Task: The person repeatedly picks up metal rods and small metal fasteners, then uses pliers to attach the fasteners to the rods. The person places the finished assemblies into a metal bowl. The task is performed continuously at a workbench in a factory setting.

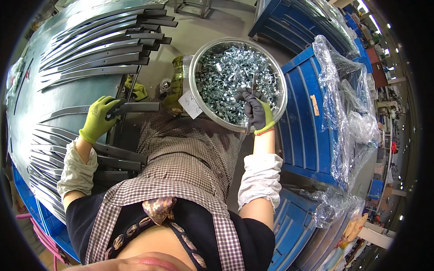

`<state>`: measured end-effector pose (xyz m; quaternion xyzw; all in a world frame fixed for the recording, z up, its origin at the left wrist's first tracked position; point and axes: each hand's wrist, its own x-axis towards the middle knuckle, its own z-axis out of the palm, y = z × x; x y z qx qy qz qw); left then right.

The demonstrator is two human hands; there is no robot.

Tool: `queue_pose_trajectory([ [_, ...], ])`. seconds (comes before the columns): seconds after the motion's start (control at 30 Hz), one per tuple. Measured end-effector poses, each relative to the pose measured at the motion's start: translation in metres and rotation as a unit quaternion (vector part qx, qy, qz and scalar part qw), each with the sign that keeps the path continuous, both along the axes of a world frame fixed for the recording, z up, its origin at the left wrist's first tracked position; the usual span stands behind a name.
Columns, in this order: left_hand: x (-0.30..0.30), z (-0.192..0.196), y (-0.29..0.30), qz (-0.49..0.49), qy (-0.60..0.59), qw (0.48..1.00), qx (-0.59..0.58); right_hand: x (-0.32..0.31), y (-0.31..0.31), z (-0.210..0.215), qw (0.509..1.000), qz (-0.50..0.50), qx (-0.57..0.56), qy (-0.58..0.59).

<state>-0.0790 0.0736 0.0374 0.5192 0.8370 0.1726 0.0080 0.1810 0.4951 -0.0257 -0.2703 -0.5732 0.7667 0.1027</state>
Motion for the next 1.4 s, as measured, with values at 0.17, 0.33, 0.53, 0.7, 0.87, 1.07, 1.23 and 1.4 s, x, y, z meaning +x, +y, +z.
queue_pose_trajectory([
  [0.17, 0.023, 0.012, 0.027, -0.053, -0.049, 0.996, 0.054, -0.007, -0.020, -0.007, 0.988, -0.019, 0.138, 0.071],
  [0.33, 0.048, 0.010, 0.046, -0.116, -0.083, 0.989, 0.043, -0.025, -0.049, 0.015, 0.986, -0.011, 0.109, 0.128],
  [0.53, 0.069, -0.003, 0.052, -0.112, -0.226, 0.967, 0.025, -0.026, -0.122, 0.021, 0.938, 0.227, 0.257, 0.047],
  [0.7, 0.075, -0.009, 0.048, -0.136, -0.294, 0.946, 0.016, -0.033, -0.179, 0.014, 0.862, 0.244, 0.434, 0.096],
  [0.87, 0.075, -0.017, 0.042, -0.146, -0.120, 0.982, 0.019, -0.035, -0.193, 0.003, 0.939, 0.159, 0.303, 0.025],
  [1.07, 0.070, -0.025, 0.043, -0.253, 0.083, 0.964, 0.013, -0.042, -0.183, -0.001, 0.959, 0.270, 0.083, 0.014],
  [1.23, 0.071, -0.021, 0.048, -0.303, 0.144, 0.942, 0.018, -0.046, -0.195, -0.021, 0.958, 0.249, 0.144, 0.005],
  [1.4, 0.070, -0.024, 0.045, -0.323, 0.138, 0.936, -0.012, -0.048, -0.194, -0.002, 0.919, 0.281, 0.274, -0.038],
])
